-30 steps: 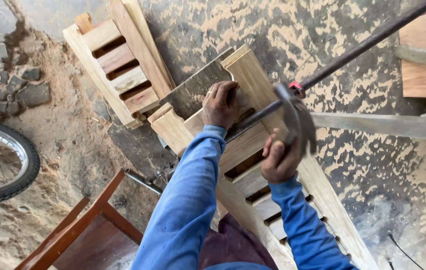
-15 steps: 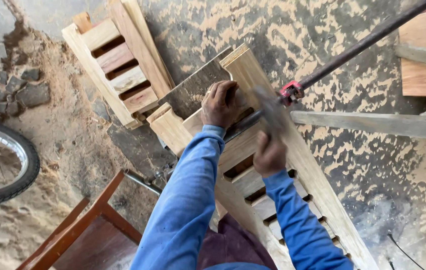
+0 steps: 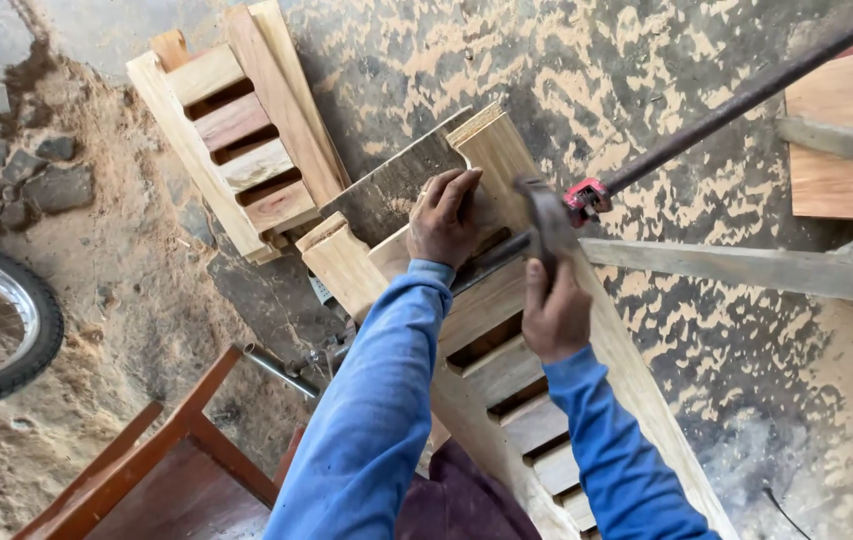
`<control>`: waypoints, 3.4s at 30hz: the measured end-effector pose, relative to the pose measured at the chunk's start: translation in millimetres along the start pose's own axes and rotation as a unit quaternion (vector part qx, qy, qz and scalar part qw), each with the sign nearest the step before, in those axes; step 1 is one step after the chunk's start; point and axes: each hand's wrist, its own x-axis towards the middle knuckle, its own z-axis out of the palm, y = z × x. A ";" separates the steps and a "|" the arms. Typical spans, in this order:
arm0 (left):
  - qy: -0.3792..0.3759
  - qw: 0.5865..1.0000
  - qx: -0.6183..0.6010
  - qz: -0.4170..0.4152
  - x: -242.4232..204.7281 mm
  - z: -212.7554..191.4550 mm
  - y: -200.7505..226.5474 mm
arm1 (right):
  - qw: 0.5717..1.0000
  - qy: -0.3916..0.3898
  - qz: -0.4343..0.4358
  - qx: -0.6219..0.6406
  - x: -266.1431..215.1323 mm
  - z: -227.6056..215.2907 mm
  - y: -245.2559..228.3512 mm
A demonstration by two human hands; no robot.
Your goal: The person uses a long bar clamp to hold wooden chair parts together on the workshop floor, tightening the clamp by hand and tapping the wood with a hammer to align the pieces. They reposition the clamp and press the boards flush while the glue joint is held under pressure.
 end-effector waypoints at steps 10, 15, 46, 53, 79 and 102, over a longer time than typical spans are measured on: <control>-0.001 0.993 -0.071 -0.094 -0.3 -4.2 6.8 | 0.996 -0.040 -0.049 -0.069 8.3 11.2 21.9; 0.084 0.893 -0.395 -0.197 -19.9 -42.3 -30.8 | 0.994 -0.047 -0.034 -0.094 4.2 17.7 32.0; 0.075 0.796 -0.487 -0.351 -112.6 -165.0 -35.8 | 0.989 -0.064 0.105 0.087 -0.9 15.1 -5.1; 0.010 0.891 -0.314 -0.327 -93.6 -178.0 -23.2 | 0.987 -0.056 0.115 0.095 -2.8 16.9 -3.7; -0.076 0.993 0.075 0.052 -80.4 -165.2 -67.1 | 0.982 -0.163 -0.072 0.064 -103.1 37.0 -71.9; -0.077 0.995 0.026 0.050 -82.2 -162.9 -72.1 | 0.980 -0.140 -0.131 0.057 -109.3 47.7 -55.5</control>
